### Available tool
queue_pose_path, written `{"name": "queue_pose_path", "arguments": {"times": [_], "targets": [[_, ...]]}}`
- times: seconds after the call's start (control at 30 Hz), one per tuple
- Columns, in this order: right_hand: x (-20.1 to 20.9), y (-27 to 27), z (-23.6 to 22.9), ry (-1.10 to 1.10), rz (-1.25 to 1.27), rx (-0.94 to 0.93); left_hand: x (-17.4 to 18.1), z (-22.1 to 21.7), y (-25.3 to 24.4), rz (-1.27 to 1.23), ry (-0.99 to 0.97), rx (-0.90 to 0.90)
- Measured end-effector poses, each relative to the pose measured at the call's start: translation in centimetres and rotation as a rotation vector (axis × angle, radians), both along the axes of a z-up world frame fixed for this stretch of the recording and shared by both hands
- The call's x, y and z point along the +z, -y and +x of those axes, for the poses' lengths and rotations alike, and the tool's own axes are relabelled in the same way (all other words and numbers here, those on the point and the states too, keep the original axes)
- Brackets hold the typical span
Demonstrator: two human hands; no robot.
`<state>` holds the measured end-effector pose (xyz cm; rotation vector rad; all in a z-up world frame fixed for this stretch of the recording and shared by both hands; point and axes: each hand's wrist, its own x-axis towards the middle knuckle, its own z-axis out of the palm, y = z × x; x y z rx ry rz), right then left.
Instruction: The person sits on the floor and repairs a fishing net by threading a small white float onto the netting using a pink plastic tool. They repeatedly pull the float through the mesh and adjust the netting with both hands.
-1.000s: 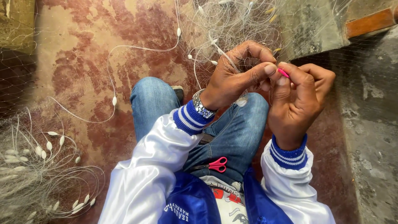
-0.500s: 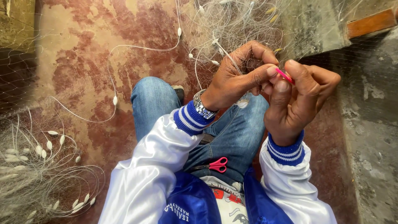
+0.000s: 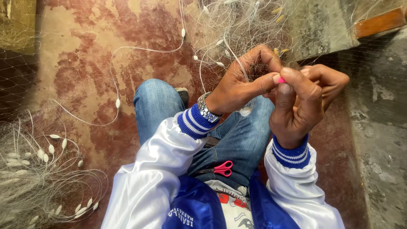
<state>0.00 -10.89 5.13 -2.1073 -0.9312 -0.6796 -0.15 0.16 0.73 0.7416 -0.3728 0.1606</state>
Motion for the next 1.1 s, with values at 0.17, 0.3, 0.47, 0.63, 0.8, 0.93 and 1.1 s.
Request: {"name": "queue_pose_path", "arguments": {"times": [0.17,0.3,0.47,0.63,0.8,0.93,1.1], "targets": [[0.2,0.1,-0.3,0.158,0.01,0.077,-0.7,0.0,0.1,0.103,-0.03,0.063],[0.2,-0.3,-0.8,0.2,0.334,0.15,-0.7,0.1,0.3,0.061,-0.045,0.106],[1.4,1.2,-1.6,0.121,0.562,0.142,-1.0,0.3,0.6,-0.021,-0.062,0.077],[1.3,3.0,-2.5,0.044,0.598,0.06,-1.1,0.4,0.9,-0.046,-0.053,0.054],[-0.2,5.3,-2.6,0.099,0.713,0.057,-1.3,0.5,1.1,-0.068,-0.01,0.033],[2.0,3.4,-2.6,0.104,0.685,-0.07,-0.7,0.3,0.9,-0.053,-0.027,0.049],[1.5,5.8,-2.9,-0.004,0.711,-0.075,-0.2,0.2,0.7,0.021,-0.01,0.112]]}}
